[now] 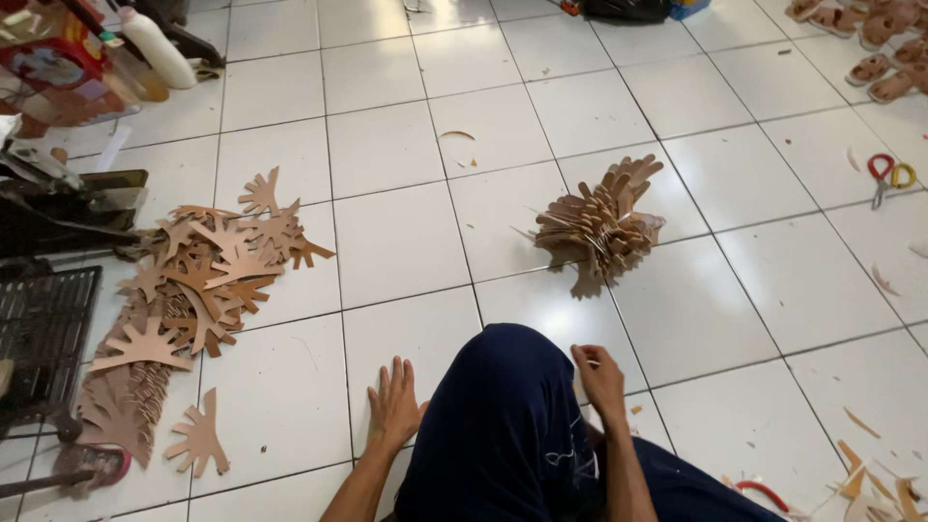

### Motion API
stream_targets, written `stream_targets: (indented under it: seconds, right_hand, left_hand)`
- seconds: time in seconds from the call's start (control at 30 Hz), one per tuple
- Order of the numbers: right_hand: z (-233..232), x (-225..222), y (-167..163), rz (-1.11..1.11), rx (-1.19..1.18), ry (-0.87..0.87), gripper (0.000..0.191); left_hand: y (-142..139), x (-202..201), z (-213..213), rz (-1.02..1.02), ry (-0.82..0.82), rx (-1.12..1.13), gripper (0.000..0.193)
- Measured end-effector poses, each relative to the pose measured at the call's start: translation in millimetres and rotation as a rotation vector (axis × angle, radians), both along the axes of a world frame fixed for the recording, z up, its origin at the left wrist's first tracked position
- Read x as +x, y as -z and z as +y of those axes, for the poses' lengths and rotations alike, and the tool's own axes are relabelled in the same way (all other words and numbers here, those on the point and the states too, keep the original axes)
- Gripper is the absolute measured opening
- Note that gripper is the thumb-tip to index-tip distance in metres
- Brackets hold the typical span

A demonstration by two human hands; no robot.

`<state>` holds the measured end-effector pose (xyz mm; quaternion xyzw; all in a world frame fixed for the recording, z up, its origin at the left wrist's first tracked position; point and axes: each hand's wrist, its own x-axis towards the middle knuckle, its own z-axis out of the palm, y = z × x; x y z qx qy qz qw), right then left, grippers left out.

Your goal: The person sits on a tiled floor and assembles star-shaped wooden pieces into a bundle. They align the pieces, wrap a white string around the center, and tie it to secure the bundle. The person then places the finished bundle aside and gathers more pieces to continue.

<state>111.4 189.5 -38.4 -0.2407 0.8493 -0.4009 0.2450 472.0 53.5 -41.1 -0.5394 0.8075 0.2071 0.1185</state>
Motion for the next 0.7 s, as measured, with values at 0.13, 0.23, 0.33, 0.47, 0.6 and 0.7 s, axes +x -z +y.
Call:
stream_targets:
  seconds: [0.13, 0.23, 0.33, 0.47, 0.6, 0.7]
  right_hand:
    - [-8.3, 29.2, 19.6, 0.043, -0.165, -0.271, 0.039]
    - [-8.5, 43.6, 25.3, 0.046, 0.029, -0.319, 0.034]
    - [-7.4, 51.5, 26.1, -0.145, -0.080, -0.258, 0.033]
    - [-24.8, 56.9, 10.4, -0.115, 0.090, -0.209, 0.045]
    - [-38.0, 74.8, -11.8, -0.136, 0.188, -0.245, 0.051]
    - [-43.4, 93.1, -17.2, -0.172, 0.176, -0.272, 0.062]
  left_hand:
    - [-6.3, -5.1, -3.5, -0.046, -0.010, 0.034, 0.096]
    - [-10.7, -5.1, -5.1, -0.029, -0.012, 0.058, 0.095]
    - [-4.6, -1.8, -3.8, 0.043, 0.007, -0.013, 0.090]
    - [10.3, 2.0, -7.1, 0.061, 0.007, -0.064, 0.085]
    - [18.5, 5.7, -6.4, 0.103, -0.003, -0.235, 0.073]
    - [21.8, 13.6, -7.1, 0.279, -0.044, -0.223, 0.076]
